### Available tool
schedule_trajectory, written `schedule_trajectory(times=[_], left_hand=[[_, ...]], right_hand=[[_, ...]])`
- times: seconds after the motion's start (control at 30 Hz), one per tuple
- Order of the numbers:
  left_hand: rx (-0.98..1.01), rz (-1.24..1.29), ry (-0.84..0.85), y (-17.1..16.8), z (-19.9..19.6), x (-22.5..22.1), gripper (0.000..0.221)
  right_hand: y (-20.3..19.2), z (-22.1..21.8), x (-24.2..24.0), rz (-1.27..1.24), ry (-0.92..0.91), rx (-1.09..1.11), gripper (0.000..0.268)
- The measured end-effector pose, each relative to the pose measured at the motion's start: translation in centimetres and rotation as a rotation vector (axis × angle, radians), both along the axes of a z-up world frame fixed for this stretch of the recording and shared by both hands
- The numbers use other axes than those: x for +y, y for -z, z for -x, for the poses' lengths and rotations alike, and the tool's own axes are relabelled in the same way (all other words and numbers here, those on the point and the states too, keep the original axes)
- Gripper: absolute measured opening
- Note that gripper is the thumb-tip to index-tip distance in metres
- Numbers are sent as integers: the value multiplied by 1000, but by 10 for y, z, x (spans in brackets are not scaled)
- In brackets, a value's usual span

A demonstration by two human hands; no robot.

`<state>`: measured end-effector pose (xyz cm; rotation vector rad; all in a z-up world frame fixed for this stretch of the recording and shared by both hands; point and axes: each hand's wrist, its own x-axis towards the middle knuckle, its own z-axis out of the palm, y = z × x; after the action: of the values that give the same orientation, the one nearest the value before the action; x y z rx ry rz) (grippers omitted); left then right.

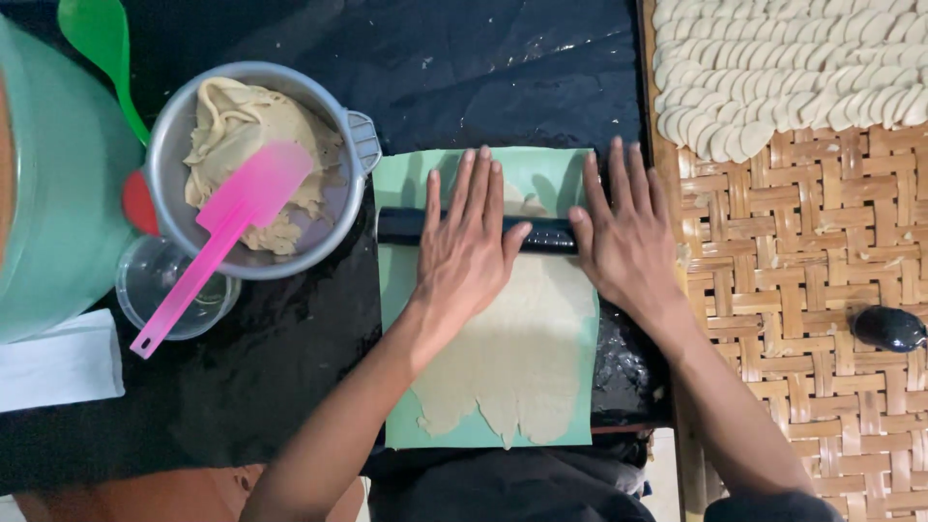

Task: Rolling out dough onto a mat and cutting it into small circular shapes.

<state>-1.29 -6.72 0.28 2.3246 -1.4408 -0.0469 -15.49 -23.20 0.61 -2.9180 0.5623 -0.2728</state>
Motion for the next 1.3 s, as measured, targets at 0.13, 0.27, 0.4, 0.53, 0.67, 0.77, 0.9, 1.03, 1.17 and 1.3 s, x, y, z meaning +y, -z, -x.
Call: schedule_trajectory(times=[0.13,0.27,0.4,0.53,0.67,0.77,0.9,1.03,1.17,1.3], left_hand=[[-36,26,-3,-1,-3,1,73],[-43,-5,24,2,24,27,75],[-28,-81,18,7,39,45,78],[6,-58,12,5,28,29,79],[-17,-16,-13,7,4,-1,79],[-59,-7,-17,8,-14,-18,76],[-82,29,-13,13,-44,-43,73],[-92,69,-18,12,-62,-53,76],[-96,166,-15,-7,-52,-33,65],[-17,141,114,-10,-45,-7,58]], right_hand=[[-5,-7,-2,-21,-16,-39,59],[-8,18,20,4,2,-36,65],[-2,43,39,-42,-62,-46,70],[-1,34,32,-88,-19,-73,67],[0,6,11,-9,-37,-30,63],[1,-17,-7,6,-33,-32,60],[5,-43,-32,-44,-13,-47,58],[16,-60,-50,-103,-8,-92,58],[26,-72,-61,-132,59,-177,55],[28,-85,-69,-123,116,-332,44]])
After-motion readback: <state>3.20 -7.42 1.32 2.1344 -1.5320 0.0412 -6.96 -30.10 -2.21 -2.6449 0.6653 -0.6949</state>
